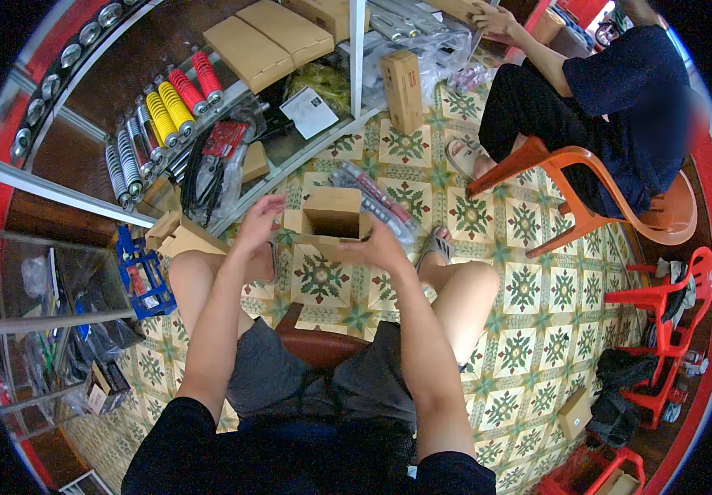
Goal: The person unboxes and handles motorcycle shock absorbers by removing them from plastic sleeves and cardboard boxes, and then places the boxes on a shelf.
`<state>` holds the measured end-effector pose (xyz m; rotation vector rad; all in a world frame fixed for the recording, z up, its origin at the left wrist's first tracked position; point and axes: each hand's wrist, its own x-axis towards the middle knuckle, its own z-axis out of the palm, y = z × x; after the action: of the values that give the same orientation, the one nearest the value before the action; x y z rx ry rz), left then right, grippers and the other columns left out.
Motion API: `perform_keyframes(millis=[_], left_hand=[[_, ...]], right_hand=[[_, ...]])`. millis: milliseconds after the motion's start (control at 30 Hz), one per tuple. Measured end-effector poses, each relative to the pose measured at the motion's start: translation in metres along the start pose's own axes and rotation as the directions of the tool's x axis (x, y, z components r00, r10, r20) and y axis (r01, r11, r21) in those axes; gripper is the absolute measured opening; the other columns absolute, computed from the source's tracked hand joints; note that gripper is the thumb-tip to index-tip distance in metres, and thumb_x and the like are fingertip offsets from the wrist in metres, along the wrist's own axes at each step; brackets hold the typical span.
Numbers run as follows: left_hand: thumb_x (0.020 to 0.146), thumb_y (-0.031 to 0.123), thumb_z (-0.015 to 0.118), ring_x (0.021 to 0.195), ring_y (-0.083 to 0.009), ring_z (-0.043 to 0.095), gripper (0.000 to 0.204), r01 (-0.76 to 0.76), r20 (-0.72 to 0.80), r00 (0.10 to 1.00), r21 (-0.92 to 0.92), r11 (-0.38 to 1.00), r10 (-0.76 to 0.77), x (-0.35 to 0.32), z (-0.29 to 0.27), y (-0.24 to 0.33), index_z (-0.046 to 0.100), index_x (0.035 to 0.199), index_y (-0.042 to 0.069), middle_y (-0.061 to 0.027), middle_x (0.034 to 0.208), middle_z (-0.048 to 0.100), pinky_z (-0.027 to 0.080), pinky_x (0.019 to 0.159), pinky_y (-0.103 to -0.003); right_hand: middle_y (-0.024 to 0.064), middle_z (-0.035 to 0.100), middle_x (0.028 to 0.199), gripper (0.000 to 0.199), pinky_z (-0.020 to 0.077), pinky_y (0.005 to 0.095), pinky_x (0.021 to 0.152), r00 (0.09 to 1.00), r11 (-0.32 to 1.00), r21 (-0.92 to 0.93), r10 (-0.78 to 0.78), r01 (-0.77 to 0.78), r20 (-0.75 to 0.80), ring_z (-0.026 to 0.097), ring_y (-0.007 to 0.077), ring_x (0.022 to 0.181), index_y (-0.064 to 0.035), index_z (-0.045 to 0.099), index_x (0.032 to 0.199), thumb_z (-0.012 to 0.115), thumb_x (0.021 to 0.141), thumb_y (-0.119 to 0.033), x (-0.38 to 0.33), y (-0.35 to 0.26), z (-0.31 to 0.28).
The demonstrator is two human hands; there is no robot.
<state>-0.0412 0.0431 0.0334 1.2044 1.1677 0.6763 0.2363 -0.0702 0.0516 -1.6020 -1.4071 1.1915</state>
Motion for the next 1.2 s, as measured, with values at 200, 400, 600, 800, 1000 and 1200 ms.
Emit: perform_keyframes(millis=[200,400,600,800,1000,1200], left_hand=[[0.072,0.022,0.082,0.132,-0.0266,0.044,0.088,-0.111,0.372,0.924,0.484,0.868,-0.089,-0.023,0.019,0.019,0.035,0.143,0.001,-0.0217,0.141,0.046,0.041,0.105,-0.036],[0.066,0.030,0.088,0.134,-0.0279,0.042,0.105,-0.169,0.359,0.933,0.443,0.880,-0.001,-0.030,0.033,0.030,0.029,0.148,0.003,-0.0187,0.143,0.045,0.036,0.109,-0.038],[0.073,0.021,0.084,0.131,-0.0244,0.046,0.093,-0.413,0.166,0.909,0.222,0.883,0.383,-0.049,0.062,0.076,0.030,0.148,0.006,-0.0163,0.142,0.047,0.041,0.105,-0.039],[0.079,0.013,0.078,0.125,-0.0217,0.050,0.080,-0.424,0.152,0.905,0.293,0.857,0.396,-0.052,0.062,0.080,0.037,0.147,0.015,-0.0129,0.137,0.051,0.052,0.091,-0.034],[0.081,0.010,0.075,0.121,-0.0247,0.053,0.073,-0.606,0.202,0.788,0.424,0.673,0.582,-0.054,0.056,0.078,0.042,0.145,0.018,-0.0126,0.138,0.051,0.051,0.093,-0.036],[0.076,0.007,0.079,0.123,-0.0261,0.053,0.091,-0.440,0.084,0.898,0.142,0.887,0.433,-0.059,0.063,0.078,0.028,0.151,0.019,-0.0169,0.136,0.051,0.049,0.097,-0.038]], right_hand=[[0.0096,0.069,0.109,0.054,0.0512,0.0337,0.088,0.994,0.971,0.222,-0.068,0.085,-0.085,0.064,0.0174,0.099,0.0003,0.059,0.118,0.083,0.075,-0.022,-0.006,-0.024,-0.027],[0.0114,0.068,0.106,0.050,0.0532,0.0315,0.080,0.987,0.929,0.360,0.130,-0.086,-0.099,0.065,0.0178,0.093,0.0032,0.060,0.116,0.078,0.081,-0.028,-0.009,-0.044,-0.037],[0.0113,0.066,0.110,0.056,0.0506,0.0316,0.085,0.992,0.940,0.323,0.124,-0.112,-0.018,0.063,0.0188,0.099,0.0020,0.058,0.122,0.075,0.083,-0.034,-0.008,-0.040,-0.026],[0.0107,0.055,0.131,0.058,0.0444,0.0424,0.097,0.998,0.845,0.532,0.061,-0.050,-0.002,0.051,0.0205,0.121,-0.0060,0.050,0.135,0.060,0.093,-0.044,-0.005,-0.032,-0.022],[0.0069,0.048,0.139,0.053,0.0450,0.0491,0.095,0.990,0.596,0.792,0.119,-0.132,0.075,0.043,0.0186,0.128,-0.0122,0.046,0.141,0.044,0.100,-0.046,-0.006,-0.040,-0.024],[0.0031,0.056,0.130,0.045,0.0492,0.0373,0.090,0.990,0.706,0.697,0.133,-0.122,0.038,0.053,0.0160,0.117,-0.0159,0.046,0.141,0.055,0.098,-0.023,-0.006,-0.044,-0.021]])
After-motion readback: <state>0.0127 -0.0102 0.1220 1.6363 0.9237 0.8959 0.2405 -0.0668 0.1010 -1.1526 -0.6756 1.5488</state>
